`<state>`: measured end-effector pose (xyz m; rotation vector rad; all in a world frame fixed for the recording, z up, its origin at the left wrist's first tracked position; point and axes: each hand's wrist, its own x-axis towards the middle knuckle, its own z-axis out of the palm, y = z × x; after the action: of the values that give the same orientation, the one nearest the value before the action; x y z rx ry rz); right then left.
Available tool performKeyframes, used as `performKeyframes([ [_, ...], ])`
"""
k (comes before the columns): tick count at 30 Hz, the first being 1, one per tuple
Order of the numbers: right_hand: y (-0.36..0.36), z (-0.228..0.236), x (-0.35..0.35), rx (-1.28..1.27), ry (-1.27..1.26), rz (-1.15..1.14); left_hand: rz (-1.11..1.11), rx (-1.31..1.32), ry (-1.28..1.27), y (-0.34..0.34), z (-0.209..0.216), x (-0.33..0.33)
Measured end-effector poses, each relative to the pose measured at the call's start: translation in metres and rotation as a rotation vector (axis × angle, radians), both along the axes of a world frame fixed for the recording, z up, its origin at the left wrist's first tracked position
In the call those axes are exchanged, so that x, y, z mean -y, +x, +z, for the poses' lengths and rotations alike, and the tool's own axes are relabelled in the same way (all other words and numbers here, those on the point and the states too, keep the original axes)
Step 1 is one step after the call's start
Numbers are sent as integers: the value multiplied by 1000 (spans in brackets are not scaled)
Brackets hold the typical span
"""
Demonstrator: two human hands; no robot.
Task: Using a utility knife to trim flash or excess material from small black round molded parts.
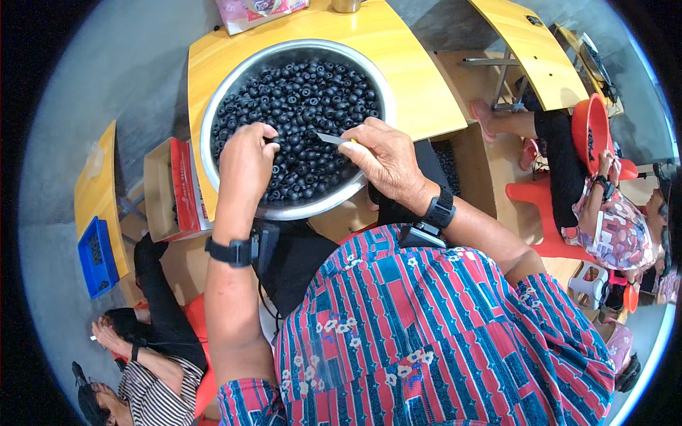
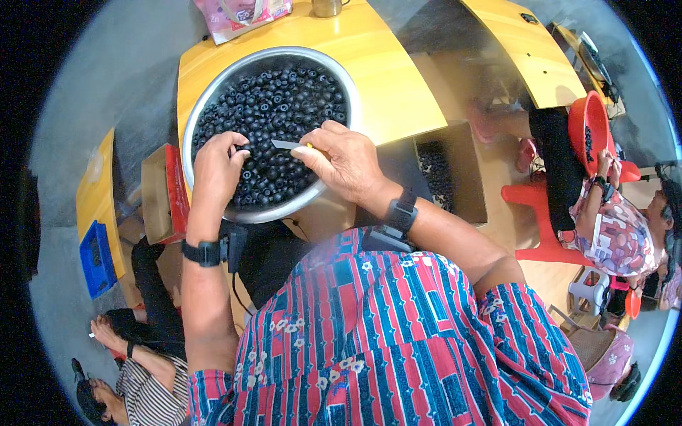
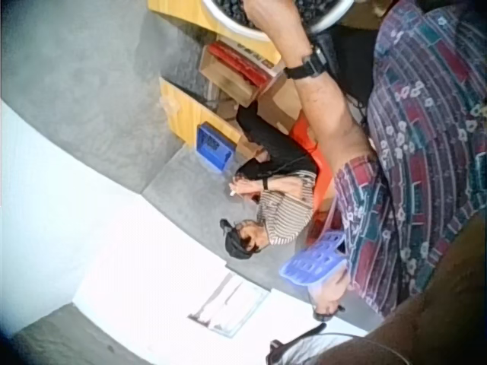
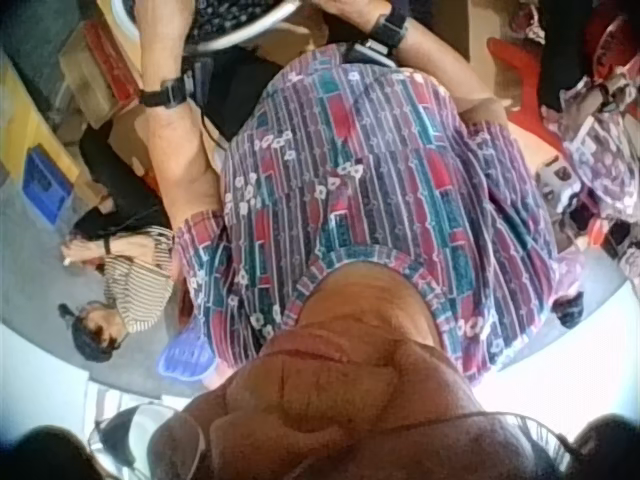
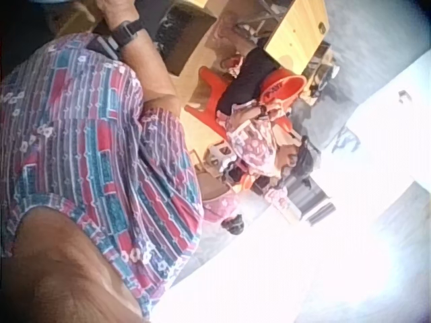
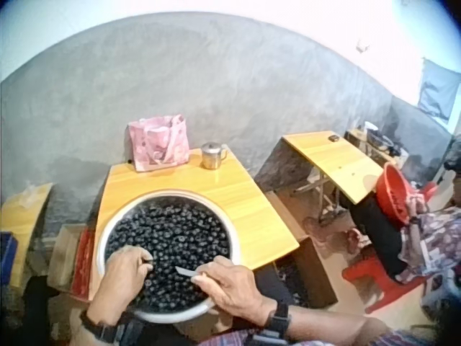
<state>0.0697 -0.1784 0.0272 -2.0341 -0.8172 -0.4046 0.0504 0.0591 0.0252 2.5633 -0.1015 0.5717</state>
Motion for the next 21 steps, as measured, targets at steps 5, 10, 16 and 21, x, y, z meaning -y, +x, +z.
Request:
performKeyframes([
  [5,-1,5,-5,-123,148,70,-109,-30,-227,-28,24,38],
  [10,-3,4,-11,-164,149,82,-184,43,-348,-35,19,57],
  [16,-2,5,-8,-218,132,82,-203,89,-496,-32,4,63],
  [21,0,1,-7,-226,142,104,-228,12,-887,-29,-4,67],
])
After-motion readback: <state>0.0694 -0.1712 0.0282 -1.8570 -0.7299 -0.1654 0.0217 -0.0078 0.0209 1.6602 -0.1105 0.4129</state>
